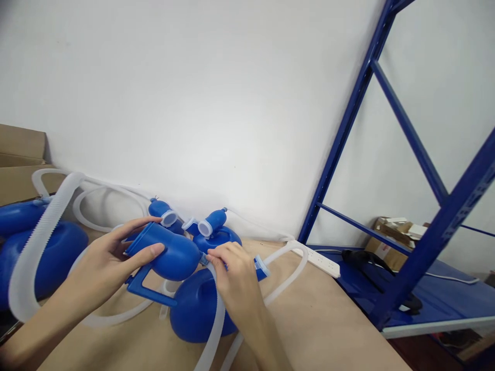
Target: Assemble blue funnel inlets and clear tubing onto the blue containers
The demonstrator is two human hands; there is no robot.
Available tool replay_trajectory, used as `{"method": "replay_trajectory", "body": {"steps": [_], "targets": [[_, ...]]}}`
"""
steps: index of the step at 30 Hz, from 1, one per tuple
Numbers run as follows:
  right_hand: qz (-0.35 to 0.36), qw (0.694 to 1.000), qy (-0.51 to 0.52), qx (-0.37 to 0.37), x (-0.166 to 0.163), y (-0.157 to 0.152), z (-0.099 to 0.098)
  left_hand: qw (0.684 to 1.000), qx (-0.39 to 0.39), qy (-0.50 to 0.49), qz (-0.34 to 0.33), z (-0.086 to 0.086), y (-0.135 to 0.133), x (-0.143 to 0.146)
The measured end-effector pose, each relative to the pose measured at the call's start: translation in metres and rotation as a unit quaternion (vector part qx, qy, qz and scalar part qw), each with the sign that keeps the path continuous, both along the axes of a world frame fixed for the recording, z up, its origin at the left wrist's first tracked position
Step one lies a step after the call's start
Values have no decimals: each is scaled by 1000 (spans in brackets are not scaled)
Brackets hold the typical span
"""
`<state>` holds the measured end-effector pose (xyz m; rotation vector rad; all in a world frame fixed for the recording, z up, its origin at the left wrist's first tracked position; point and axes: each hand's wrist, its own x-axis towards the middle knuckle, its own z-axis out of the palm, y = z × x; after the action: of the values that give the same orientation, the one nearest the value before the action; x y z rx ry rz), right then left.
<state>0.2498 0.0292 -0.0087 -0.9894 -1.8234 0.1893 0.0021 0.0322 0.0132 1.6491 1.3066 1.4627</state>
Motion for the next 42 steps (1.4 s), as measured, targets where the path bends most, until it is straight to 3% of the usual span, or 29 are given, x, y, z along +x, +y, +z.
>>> {"method": "replay_trajectory", "body": {"steps": [2, 4, 11, 17, 23, 29, 33, 38, 42], "targets": [[-20, 992, -85, 89, -2, -7, 1, 1000, -2, -18, 7, 2, -2, 3], [-32, 980, -146, 130, -3, -11, 0, 999, -1, -25, 21, 4, -6, 8], [-68, 956, -269, 94, 0, -11, -4, 999, 10, -14, 32, 0, -11, 13], [-8, 972, -217, 88, 7, -9, 3, 999, -9, -36, 15, -5, -1, 8], [3, 974, -198, 112, 18, -2, 5, 994, -28, -77, 68, 2, 8, -5], [-27, 990, -119, -67, 9, -7, 11, 999, 3, -48, -10, 0, 0, -8], [10, 988, -105, -115, 2, -21, 17, 996, 32, -30, -75, -3, -9, 4], [58, 979, -77, -177, 5, -24, 20, 994, 5, -36, -101, -10, -5, 4], [55, 978, -37, -197, 7, -14, 15, 993, -9, -46, -104, -11, -9, 8]]}}
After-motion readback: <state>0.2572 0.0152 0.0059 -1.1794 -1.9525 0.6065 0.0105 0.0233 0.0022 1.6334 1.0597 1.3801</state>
